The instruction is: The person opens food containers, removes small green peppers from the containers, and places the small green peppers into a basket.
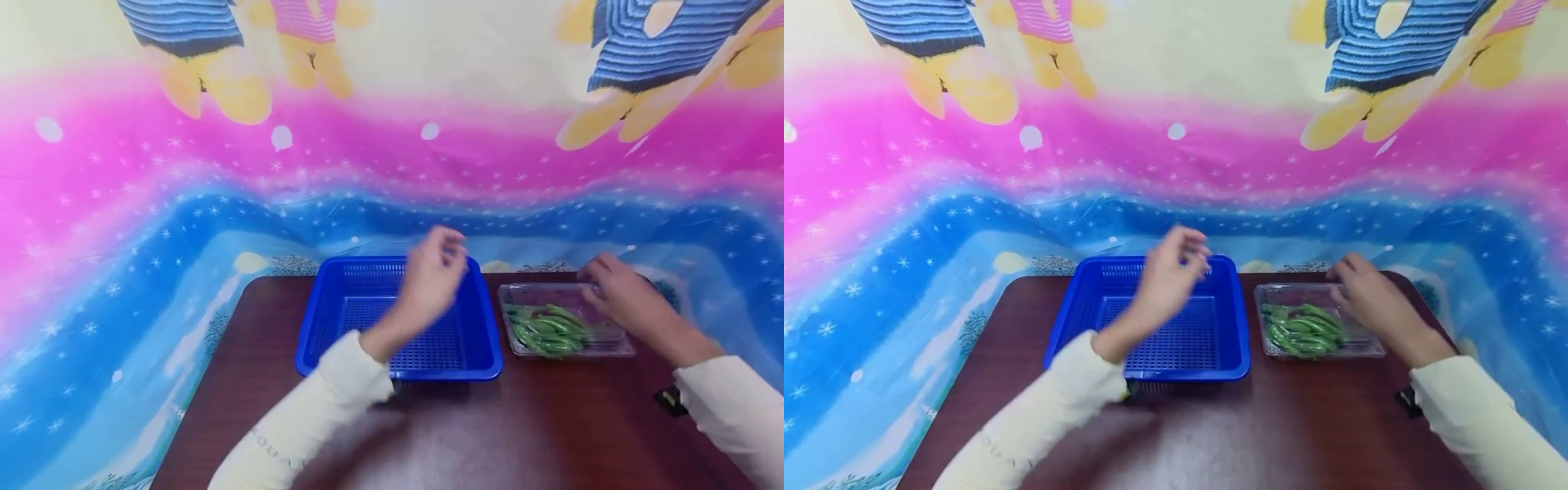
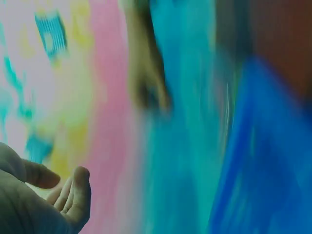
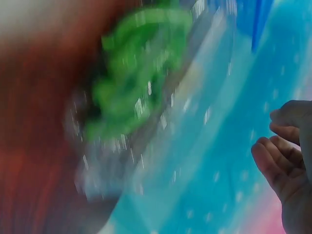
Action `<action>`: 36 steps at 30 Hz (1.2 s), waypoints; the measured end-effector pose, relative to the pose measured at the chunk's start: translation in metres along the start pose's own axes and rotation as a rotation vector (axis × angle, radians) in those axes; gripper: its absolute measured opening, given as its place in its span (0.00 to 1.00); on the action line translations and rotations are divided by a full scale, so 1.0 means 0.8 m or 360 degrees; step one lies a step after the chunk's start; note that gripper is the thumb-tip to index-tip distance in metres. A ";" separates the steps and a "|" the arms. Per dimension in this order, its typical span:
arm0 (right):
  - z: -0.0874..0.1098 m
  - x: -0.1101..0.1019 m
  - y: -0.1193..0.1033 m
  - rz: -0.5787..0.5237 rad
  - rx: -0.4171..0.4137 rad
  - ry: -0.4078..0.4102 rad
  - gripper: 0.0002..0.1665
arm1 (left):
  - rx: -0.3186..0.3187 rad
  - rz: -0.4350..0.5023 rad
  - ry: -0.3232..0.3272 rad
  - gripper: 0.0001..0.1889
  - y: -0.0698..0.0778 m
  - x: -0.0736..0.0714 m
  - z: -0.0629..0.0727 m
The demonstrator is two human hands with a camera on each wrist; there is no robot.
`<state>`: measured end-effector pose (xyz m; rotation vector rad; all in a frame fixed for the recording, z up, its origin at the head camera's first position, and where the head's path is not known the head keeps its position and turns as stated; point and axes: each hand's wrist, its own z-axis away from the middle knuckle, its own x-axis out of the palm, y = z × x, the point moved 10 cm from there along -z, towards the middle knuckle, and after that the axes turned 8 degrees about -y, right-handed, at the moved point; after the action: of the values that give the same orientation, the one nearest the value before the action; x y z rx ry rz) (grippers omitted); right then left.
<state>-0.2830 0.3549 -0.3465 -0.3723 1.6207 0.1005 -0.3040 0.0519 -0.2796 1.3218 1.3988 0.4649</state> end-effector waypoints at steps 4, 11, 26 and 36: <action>0.028 0.012 -0.063 0.0029 -0.0344 0.0269 0.12 | -0.0009 0.0332 -0.0355 0.09 0.020 0.123 0.069; 0.055 0.042 -0.125 0.0085 -0.0571 0.0480 0.34 | -0.0399 0.0423 -0.0447 0.09 -0.063 0.240 0.147; 0.054 0.092 -0.162 0.0110 -0.0608 0.0444 0.05 | -0.0805 0.1898 0.0780 0.12 -0.165 0.314 0.140; 0.060 0.113 -0.167 0.0223 -0.0675 0.0441 0.11 | -0.0788 0.1967 0.0914 0.11 -0.180 0.318 0.131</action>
<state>-0.2009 0.2266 -0.4184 -0.6179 1.8978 0.5237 -0.2200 0.1914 -0.5438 1.5509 0.6096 1.9859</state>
